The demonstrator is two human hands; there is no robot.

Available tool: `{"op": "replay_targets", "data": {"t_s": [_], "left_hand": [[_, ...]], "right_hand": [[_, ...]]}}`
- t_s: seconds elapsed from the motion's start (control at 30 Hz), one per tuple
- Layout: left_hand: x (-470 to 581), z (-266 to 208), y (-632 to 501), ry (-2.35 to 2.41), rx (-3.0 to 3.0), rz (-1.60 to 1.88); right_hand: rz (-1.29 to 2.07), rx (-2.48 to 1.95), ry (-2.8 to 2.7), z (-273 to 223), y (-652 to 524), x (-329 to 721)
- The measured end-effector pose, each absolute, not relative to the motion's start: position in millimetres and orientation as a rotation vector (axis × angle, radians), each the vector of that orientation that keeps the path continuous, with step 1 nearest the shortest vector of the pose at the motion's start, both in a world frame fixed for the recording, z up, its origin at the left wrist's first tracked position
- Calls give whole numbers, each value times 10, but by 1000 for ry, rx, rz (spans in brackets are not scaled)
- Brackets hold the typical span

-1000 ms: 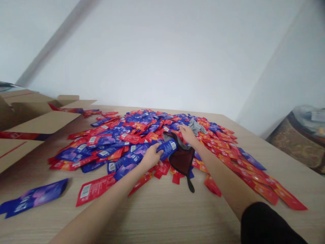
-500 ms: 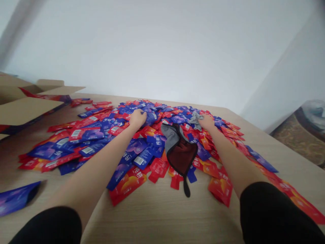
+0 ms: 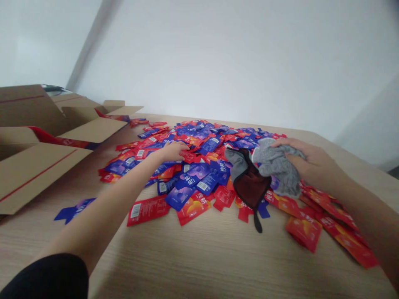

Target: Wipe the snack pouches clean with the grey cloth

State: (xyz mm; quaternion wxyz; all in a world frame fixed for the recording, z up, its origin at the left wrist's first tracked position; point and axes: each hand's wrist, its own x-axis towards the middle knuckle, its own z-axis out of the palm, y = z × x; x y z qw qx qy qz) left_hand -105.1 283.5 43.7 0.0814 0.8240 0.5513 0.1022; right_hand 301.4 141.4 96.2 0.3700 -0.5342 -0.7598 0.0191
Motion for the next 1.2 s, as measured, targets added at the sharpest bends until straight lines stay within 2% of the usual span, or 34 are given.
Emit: {"op": "replay_targets", "data": {"t_s": [0.17, 0.4, 0.67, 0.83, 0.9, 1.0, 1.1, 1.2], "left_hand": [[-1056, 347, 2859, 1615, 2473, 196], [-853, 469, 2877, 1762, 2387, 339], [-583, 763, 2081, 1580, 2231, 779], [-292, 560, 1137, 1371, 1992, 930], [-221, 368, 813, 1269, 1605, 1028], [-192, 90, 446, 1314, 1381, 1002], [-217, -73, 156, 1352, 1525, 894], [-258, -124, -106, 1481, 2012, 715]], "right_hand": [[420, -1371, -2227, 718, 598, 2760], [530, -1657, -2333, 137, -116, 2569], [284, -1677, -2277, -572, -398, 2341], [262, -1587, -2250, -619, -440, 2298], [291, -1574, -2235, -575, -476, 2312], [352, -1565, -2186, -499, -566, 2356], [403, -1557, -2162, -439, -679, 2412], [441, -1554, -2157, -415, -766, 2456]]}}
